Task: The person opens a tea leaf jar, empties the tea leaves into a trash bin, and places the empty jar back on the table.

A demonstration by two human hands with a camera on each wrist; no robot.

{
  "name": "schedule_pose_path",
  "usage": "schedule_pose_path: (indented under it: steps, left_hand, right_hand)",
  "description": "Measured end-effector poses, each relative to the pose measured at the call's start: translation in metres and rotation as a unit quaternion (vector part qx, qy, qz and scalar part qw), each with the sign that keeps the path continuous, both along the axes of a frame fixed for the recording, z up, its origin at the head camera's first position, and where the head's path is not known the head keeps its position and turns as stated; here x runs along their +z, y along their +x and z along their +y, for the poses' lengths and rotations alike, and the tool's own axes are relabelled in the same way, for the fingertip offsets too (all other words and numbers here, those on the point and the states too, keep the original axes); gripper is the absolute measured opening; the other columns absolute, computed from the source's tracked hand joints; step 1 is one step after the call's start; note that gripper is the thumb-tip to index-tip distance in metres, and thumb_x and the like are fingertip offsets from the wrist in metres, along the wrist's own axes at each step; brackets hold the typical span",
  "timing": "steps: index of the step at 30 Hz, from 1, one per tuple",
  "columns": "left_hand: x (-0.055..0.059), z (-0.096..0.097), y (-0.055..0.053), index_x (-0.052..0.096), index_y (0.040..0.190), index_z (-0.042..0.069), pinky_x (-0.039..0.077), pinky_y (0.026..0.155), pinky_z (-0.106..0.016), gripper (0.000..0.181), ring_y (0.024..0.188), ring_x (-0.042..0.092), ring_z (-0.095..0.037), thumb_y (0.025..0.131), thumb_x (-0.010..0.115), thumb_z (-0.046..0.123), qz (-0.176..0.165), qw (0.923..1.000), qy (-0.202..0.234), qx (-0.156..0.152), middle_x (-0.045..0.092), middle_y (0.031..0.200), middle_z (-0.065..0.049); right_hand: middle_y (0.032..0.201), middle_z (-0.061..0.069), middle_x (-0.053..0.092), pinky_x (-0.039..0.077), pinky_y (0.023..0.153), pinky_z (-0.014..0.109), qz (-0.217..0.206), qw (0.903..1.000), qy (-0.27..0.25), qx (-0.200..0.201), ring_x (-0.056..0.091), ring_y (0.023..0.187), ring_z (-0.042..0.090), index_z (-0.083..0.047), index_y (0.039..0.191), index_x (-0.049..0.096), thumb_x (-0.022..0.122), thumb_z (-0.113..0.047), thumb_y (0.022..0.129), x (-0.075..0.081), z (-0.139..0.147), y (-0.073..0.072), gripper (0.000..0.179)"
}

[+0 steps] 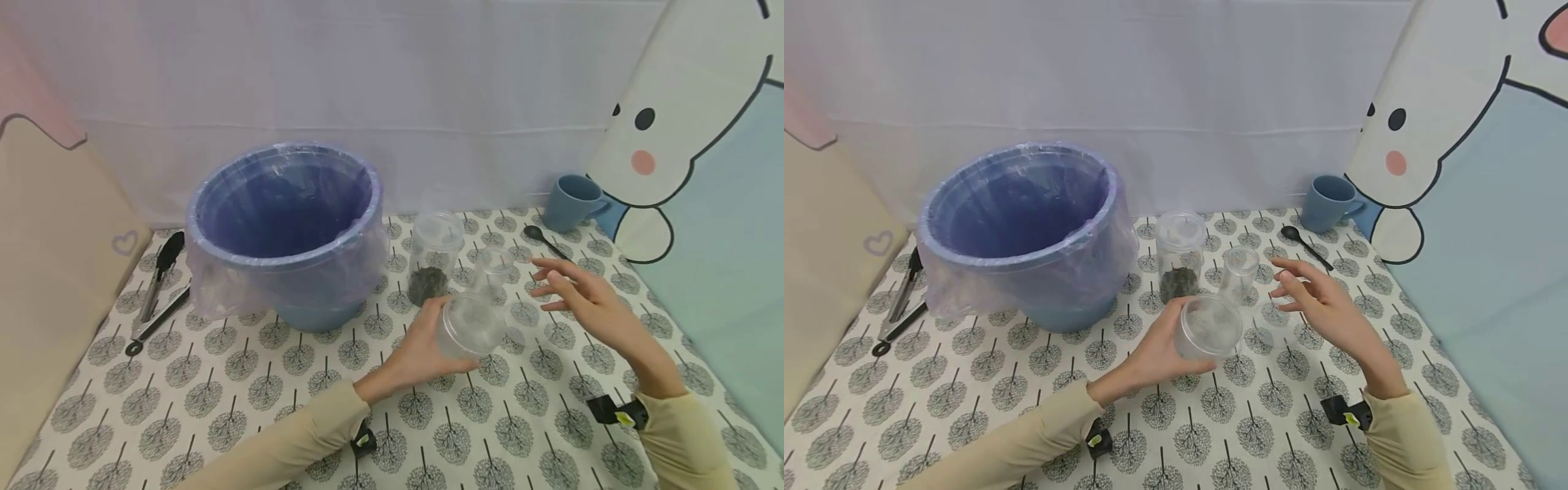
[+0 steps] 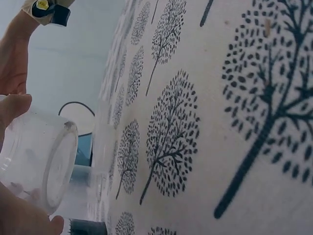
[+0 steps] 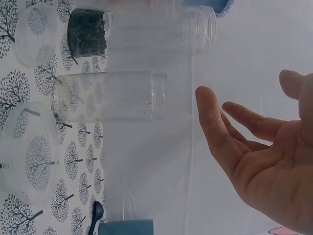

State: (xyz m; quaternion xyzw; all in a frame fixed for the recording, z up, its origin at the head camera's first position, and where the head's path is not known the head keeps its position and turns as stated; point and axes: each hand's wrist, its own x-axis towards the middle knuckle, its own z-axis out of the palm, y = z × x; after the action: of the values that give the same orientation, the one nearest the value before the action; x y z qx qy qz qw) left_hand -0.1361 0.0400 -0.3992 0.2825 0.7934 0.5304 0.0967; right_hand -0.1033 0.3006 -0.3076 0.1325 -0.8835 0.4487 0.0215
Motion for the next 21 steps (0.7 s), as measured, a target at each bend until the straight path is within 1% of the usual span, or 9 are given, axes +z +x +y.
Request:
schedule_pose_path:
  steps: [4, 6, 9, 13, 15, 17, 21]
  left_hand:
    - [-0.006, -0.012, -0.003, 0.039, 0.143, 0.014, 0.044, 0.1, -0.045, 0.097, 0.12, 0.05, -0.021, 0.061, 0.09, 0.023, -0.004, 0.9998, 0.011, 0.013, 0.049, 0.135, -0.005]
    - [-0.009, -0.017, -0.004, 0.039, 0.142, 0.013, 0.045, 0.1, -0.045, 0.096, 0.119, 0.052, -0.023, 0.061, 0.09, 0.021, -0.009, 0.9998, 0.015, 0.012, 0.052, 0.133, -0.007]
    - [-0.013, -0.024, -0.005, 0.04, 0.14, 0.012, 0.046, 0.098, -0.046, 0.095, 0.117, 0.054, -0.024, 0.06, 0.091, 0.018, -0.028, 0.9995, 0.014, 0.009, 0.054, 0.131, -0.008]
    - [-0.019, -0.028, -0.006, 0.041, 0.136, 0.01, 0.047, 0.097, -0.045, 0.092, 0.114, 0.056, -0.026, 0.06, 0.092, 0.018, -0.038, 0.9993, 0.0, 0.004, 0.056, 0.129, -0.01]
    - [-0.021, -0.029, -0.006, 0.041, 0.134, 0.009, 0.047, 0.096, -0.045, 0.09, 0.113, 0.057, -0.027, 0.06, 0.092, 0.018, -0.034, 0.9994, -0.006, 0.0, 0.057, 0.127, -0.012]
    - [-0.024, -0.03, -0.006, 0.041, 0.133, 0.008, 0.046, 0.096, -0.044, 0.089, 0.113, 0.057, -0.028, 0.061, 0.092, 0.019, -0.031, 0.9994, -0.01, -0.004, 0.058, 0.127, -0.012]
    - [-0.028, -0.032, -0.005, 0.04, 0.135, 0.006, 0.046, 0.097, -0.044, 0.091, 0.113, 0.058, -0.029, 0.062, 0.092, 0.02, -0.041, 0.999, -0.017, -0.002, 0.058, 0.128, -0.013]
  right_hand:
    - [0.126, 0.019, 0.051, 0.056, 0.079, 0.019, -0.007, 0.9999, 0.004, -0.015, 0.062, 0.099, -0.003, 0.002, 0.144, 0.041, 0.034, -0.017, 0.107, 0.001, 0.002, -0.002, 0.042]
    - [0.129, 0.022, 0.05, 0.055, 0.079, 0.018, -0.012, 0.9998, 0.001, -0.018, 0.062, 0.099, -0.004, 0.001, 0.145, 0.039, 0.035, -0.018, 0.107, 0.002, 0.001, -0.003, 0.043]
    - [0.13, 0.023, 0.049, 0.055, 0.08, 0.018, -0.012, 0.9997, -0.009, -0.019, 0.061, 0.099, -0.004, 0.0, 0.146, 0.039, 0.036, -0.019, 0.107, 0.003, -0.002, -0.006, 0.043]
    - [0.132, 0.027, 0.05, 0.055, 0.079, 0.017, 0.002, 0.9997, -0.014, -0.019, 0.06, 0.098, -0.006, 0.002, 0.145, 0.039, 0.038, -0.018, 0.106, 0.006, -0.01, -0.013, 0.043]
    - [0.133, 0.028, 0.05, 0.055, 0.079, 0.017, 0.008, 0.9997, -0.013, -0.021, 0.06, 0.098, -0.007, 0.001, 0.145, 0.04, 0.039, -0.019, 0.106, 0.007, -0.014, -0.017, 0.043]
    - [0.134, 0.028, 0.05, 0.055, 0.079, 0.016, 0.006, 0.9997, -0.01, -0.023, 0.059, 0.098, -0.007, 0.0, 0.145, 0.04, 0.039, -0.021, 0.106, 0.01, -0.019, -0.019, 0.044]
    - [0.136, 0.025, 0.05, 0.054, 0.081, 0.017, -0.001, 0.9997, -0.011, -0.02, 0.06, 0.099, -0.005, -0.002, 0.145, 0.04, 0.039, -0.024, 0.106, 0.015, -0.027, -0.024, 0.045]
